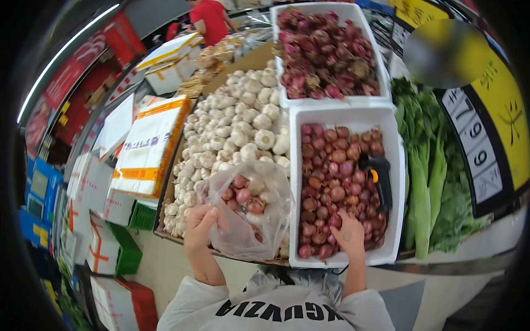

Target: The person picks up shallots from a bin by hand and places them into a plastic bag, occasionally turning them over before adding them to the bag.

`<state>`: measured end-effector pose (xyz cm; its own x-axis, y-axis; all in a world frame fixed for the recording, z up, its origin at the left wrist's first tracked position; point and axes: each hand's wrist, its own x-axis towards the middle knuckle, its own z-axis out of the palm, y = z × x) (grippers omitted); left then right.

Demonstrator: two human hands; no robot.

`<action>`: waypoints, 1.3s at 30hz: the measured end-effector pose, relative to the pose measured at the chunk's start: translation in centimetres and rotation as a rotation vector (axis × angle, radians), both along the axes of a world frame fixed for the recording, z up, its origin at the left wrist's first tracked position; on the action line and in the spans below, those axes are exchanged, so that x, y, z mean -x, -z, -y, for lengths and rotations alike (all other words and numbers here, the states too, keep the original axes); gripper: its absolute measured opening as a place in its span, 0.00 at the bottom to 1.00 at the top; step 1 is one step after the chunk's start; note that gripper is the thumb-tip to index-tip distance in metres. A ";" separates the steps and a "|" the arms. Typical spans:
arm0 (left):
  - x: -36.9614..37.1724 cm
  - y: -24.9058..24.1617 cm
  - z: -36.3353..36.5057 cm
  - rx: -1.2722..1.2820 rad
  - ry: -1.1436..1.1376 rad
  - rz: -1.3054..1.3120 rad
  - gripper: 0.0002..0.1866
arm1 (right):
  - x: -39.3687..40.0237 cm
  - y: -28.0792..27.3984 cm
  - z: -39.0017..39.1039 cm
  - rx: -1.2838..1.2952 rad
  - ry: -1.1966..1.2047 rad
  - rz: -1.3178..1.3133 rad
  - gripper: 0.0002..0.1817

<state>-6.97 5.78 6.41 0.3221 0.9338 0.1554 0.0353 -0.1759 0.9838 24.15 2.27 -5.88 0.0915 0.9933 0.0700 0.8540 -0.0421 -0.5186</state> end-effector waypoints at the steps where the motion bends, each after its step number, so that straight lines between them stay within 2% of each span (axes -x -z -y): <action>1: -0.5 0.5 0.6 0.071 -0.083 0.108 0.15 | 0.2 -0.1 -0.2 0.020 -0.004 0.013 0.22; 4: -2.4 1.0 2.4 0.085 -0.274 0.243 0.16 | 0.2 -0.4 -0.6 0.062 -0.007 0.005 0.22; 6: -3.2 1.1 3.2 0.055 -0.343 0.223 0.16 | -0.4 -0.6 -0.9 0.054 -0.027 -0.004 0.21; 8: -4.0 1.1 4.1 0.009 -0.467 0.247 0.16 | -1.0 -0.7 -1.0 -0.019 -0.061 -0.187 0.19; 10: -4.4 0.9 4.6 0.036 -0.514 0.244 0.16 | -0.4 -4.4 -1.0 0.051 -0.038 -0.416 0.19; 12: -5.0 0.9 5.0 0.034 -0.566 0.209 0.16 | 0.4 -3.9 -1.6 -0.187 -0.208 -0.688 0.20; 13: -5.3 1.1 5.2 0.066 -0.582 0.208 0.16 | 1.3 -4.8 -1.9 -0.107 -0.289 -0.799 0.22; 14: -5.5 1.3 5.2 0.039 -0.598 0.216 0.16 | 2.9 -6.9 -1.9 0.111 -0.328 -1.123 0.22; 16: -5.8 1.5 5.6 0.014 -0.617 0.220 0.16 | 5.7 -6.2 -3.1 0.113 -0.462 -1.117 0.23; 18: -6.2 1.7 6.0 -0.015 -0.760 0.232 0.17 | 9.3 -6.1 -4.6 0.061 -0.497 -1.141 0.23; 19: -5.8 2.1 6.2 -0.072 -0.732 0.246 0.11 | 10.3 -8.0 -4.9 0.154 -0.532 -1.022 0.27; 21: -6.6 2.2 6.9 -0.073 -0.791 0.179 0.07 | 12.6 -7.2 -5.1 0.155 -0.602 -1.240 0.28; 22: -7.1 2.2 7.2 -0.082 -0.841 0.114 0.06 | 12.9 -7.0 -4.7 0.159 -0.575 -1.244 0.28; 23: -7.7 2.0 7.8 0.021 -0.853 0.023 0.14 | 12.8 -6.8 -4.2 0.167 -0.561 -1.299 0.29; 24: -8.2 2.7 8.0 0.045 -0.832 0.025 0.14 | 12.5 -6.5 -3.8 0.174 -0.548 -1.349 0.29; 25: -8.6 3.7 8.2 0.019 -0.890 -0.137 0.15 | 12.0 -5.6 -3.4 0.128 -0.573 -1.382 0.25; 26: -8.9 4.6 8.5 -0.008 -0.944 -0.302 0.17 | 10.8 -5.1 -2.9 0.138 -0.547 -1.372 0.25; 28: -8.7 7.1 9.3 0.051 -0.941 -0.275 0.18 | 7.3 -5.2 -1.8 0.262 -0.593 -1.355 0.19; 30: -8.5 8.5 9.8 0.104 -0.946 -0.249 0.19 | 3.9 -4.7 -1.0 0.198 -0.468 -1.280 0.14; 32: -8.5 9.3 10.6 0.267 -0.946 -0.161 0.15 | 0.4 -4.4 -0.9 0.113 -0.331 -1.273 0.13; 34: -8.4 9.5 10.8 0.294 -0.873 -0.180 0.12 | -2.6 -3.1 -0.7 0.037 -0.177 -0.942 0.11; 36: -8.5 9.9 10.7 0.313 -0.792 -0.196 0.10 | -4.6 -3.5 0.2 0.171 -0.061 -0.718 0.10; 37: -8.7 10.2 10.5 0.301 -0.778 -0.172 0.09 | -4.1 -3.4 0.8 0.056 -0.094 -0.604 0.10; 38: -8.9 10.4 10.3 0.288 -0.766 -0.146 0.10 | -3.9 -2.5 1.3 0.074 -0.170 -0.550 0.11; 39: -9.0 10.7 10.2 0.296 -0.759 -0.139 0.10 | -3.7 -2.6 1.7 0.065 -0.233 -0.389 0.12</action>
